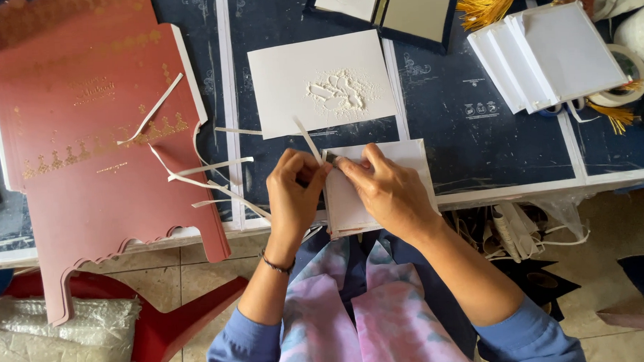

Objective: Assembling invitation cards by applying adhesive, attaching decorative tassels, and stacking the finished products.

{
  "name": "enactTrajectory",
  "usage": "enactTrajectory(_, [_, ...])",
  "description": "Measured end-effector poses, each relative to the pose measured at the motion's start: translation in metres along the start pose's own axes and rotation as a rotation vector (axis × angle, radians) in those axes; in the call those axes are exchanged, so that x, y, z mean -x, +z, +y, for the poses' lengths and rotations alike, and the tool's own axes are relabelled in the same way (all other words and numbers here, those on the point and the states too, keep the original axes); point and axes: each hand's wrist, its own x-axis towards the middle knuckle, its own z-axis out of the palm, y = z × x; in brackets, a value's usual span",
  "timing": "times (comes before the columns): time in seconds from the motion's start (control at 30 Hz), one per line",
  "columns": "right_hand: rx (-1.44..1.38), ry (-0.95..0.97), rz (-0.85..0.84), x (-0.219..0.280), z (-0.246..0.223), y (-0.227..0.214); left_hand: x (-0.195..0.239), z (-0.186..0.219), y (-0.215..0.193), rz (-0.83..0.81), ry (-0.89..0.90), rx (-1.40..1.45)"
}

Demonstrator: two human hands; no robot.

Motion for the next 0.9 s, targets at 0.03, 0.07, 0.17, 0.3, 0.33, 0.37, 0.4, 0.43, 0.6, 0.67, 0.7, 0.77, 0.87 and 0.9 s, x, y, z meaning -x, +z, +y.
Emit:
enactTrajectory(0.03, [-0.020,-0.002,0.001,-0.001,-0.001,-0.002,0.007,0.004,0.000,0.019,0.016,-0.045])
enactTrajectory(0.07, [-0.021,0.000,0.001,0.000,-0.001,-0.002,0.012,0.004,0.002,0.017,0.016,-0.046])
enactTrajectory(0.17, [-0.088,0.042,0.016,0.001,0.000,0.002,0.023,0.005,0.005,0.047,0.134,-0.153])
enactTrajectory(0.3, [-0.079,0.090,0.048,0.002,0.002,0.007,0.026,0.000,0.007,0.038,0.257,-0.220])
enactTrajectory(0.33, [-0.064,0.091,0.063,0.001,0.002,0.008,0.026,-0.003,0.008,0.018,0.287,-0.244])
enactTrajectory(0.37, [-0.065,0.094,0.063,0.000,0.001,0.006,0.026,-0.005,0.008,0.015,0.287,-0.244])
enactTrajectory(0.4, [-0.053,0.091,0.064,0.000,0.000,0.004,0.026,-0.007,0.007,0.007,0.301,-0.249])
enactTrajectory(0.43, [-0.042,0.086,0.066,-0.001,-0.001,0.003,0.025,-0.009,0.007,0.001,0.315,-0.255])
enactTrajectory(0.6, [-0.059,0.089,0.084,-0.002,-0.001,-0.001,0.025,-0.010,0.009,0.015,0.305,-0.256])
enactTrajectory(0.67, [-0.058,0.096,0.083,-0.002,-0.004,0.000,0.027,-0.010,0.011,0.015,0.309,-0.252])
enactTrajectory(0.7, [-0.024,0.085,0.099,-0.005,-0.006,0.000,0.025,-0.010,0.011,0.014,0.324,-0.263])
enactTrajectory(0.77, [0.010,0.076,0.115,-0.006,-0.009,-0.001,0.024,-0.010,0.010,0.010,0.339,-0.273])
enactTrajectory(0.87, [-0.032,0.094,0.106,-0.006,-0.008,0.001,0.022,-0.010,0.009,0.007,0.344,-0.271])
enactTrajectory(0.9, [0.006,0.096,0.135,-0.006,-0.008,0.004,0.022,-0.008,0.009,0.010,0.341,-0.261])
